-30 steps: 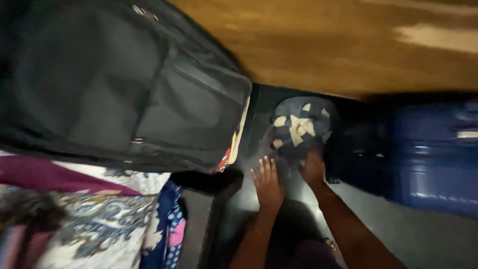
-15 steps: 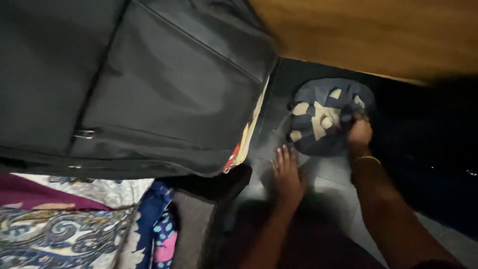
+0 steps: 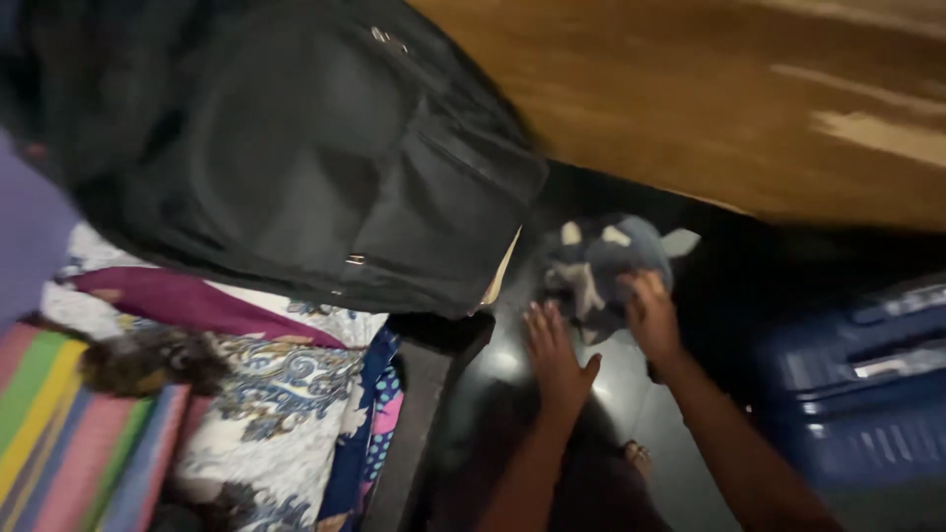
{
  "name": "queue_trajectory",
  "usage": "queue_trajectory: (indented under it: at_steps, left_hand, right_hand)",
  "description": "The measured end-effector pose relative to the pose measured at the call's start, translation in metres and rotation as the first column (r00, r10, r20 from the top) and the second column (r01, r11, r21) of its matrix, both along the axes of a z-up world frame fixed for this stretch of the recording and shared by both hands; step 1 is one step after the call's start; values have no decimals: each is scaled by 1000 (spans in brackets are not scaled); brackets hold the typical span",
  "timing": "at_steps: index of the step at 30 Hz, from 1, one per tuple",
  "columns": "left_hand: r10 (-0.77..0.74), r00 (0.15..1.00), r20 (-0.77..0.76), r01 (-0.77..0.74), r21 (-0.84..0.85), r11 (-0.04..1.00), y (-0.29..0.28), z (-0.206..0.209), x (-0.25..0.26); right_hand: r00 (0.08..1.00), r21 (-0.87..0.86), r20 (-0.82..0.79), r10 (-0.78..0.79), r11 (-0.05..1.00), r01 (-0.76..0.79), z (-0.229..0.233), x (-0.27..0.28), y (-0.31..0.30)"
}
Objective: Packing a suitcase and organizing clothes, bags, and items in a bedroom.
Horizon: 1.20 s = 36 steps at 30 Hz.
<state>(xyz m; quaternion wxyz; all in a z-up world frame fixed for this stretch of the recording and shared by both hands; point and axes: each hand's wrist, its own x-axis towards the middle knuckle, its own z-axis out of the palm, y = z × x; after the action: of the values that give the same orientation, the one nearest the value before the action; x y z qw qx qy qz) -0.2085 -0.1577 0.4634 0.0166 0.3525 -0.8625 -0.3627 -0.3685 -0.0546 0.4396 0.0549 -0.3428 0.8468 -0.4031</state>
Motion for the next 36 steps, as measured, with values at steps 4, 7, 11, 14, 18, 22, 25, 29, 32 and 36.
queue_trajectory:
  at_steps: [4,7,11,14,18,22,25,29,32,36]
  left_hand:
    - [-4,995,-101,-9,-128,992,-3,87,-32]
    - [155,971,-182,-133,130,983,-2,137,-35]
    - [363,813,-456,-229,322,918,1,188,-12]
    - [441,733,-518,-183,475,861,-4,239,8]
    - [212,581,-786,-128,169,977,-15,319,44]
    - [322,541,-777,-197,254,947,-39,378,81]
    - [345,439,-829,-280,239,930,-68,429,112]
    - [333,487,-807,-573,-8,819,-116,486,158]
    - [233,549,-803,-655,-240,716,-152,535,193]
    - [377,707,-598,-701,-524,484,-214,508,221]
  right_hand:
    - [997,-34,21,76,997,-76,106,33,13]
    - [991,-86,116,69,995,-59,173,54,21]
    - [984,-204,87,154,970,-133,252,66,26]
    - [983,-279,-57,176,942,-185,309,64,23]
    - [936,-190,-351,-2,979,-69,353,51,13]
    - [771,-384,593,232,923,18,361,62,-31]
    - [758,-493,512,403,861,-125,372,84,-89]
    - [638,-668,525,563,738,-101,421,134,-184]
    - [506,-783,500,702,616,-81,450,173,-254]
    - [540,-658,553,635,730,-185,464,222,-322]
